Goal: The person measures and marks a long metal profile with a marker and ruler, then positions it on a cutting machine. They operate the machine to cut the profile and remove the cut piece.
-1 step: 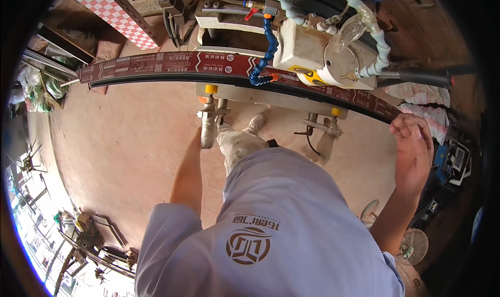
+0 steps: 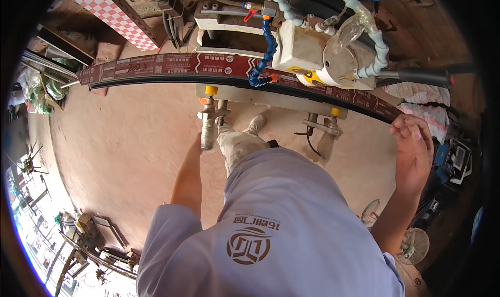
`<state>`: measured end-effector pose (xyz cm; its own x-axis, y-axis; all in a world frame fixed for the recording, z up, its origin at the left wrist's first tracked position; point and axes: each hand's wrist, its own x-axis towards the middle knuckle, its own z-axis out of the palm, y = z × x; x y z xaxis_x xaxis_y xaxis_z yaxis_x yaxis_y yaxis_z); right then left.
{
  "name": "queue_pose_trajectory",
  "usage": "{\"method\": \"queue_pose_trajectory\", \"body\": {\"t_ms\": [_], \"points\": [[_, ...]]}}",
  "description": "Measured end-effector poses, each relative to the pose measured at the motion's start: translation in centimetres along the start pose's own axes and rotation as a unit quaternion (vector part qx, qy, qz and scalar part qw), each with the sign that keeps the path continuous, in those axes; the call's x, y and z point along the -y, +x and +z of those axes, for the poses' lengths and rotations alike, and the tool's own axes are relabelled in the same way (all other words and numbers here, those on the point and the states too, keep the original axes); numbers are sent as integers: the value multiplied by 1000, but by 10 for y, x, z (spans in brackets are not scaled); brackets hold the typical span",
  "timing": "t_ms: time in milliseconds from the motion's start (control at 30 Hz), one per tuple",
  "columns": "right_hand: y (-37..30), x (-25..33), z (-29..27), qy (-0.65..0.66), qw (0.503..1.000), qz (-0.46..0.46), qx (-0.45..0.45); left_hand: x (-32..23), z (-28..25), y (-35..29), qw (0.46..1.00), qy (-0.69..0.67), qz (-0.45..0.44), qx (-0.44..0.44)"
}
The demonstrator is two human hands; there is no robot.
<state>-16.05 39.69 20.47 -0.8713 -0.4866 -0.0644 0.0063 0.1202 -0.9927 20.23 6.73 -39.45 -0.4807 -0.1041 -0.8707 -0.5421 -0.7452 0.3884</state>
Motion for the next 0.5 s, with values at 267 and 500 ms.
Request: {"method": "queue_pose_trajectory", "body": {"t_ms": [267,500], "points": [[-5,5,-8,-8,1000,13,-20,-11,-9,27,981,-182,-50,38],[0,4,-10,-85,990,-97,-53,-23,33,0,984,92,143,50]]}}
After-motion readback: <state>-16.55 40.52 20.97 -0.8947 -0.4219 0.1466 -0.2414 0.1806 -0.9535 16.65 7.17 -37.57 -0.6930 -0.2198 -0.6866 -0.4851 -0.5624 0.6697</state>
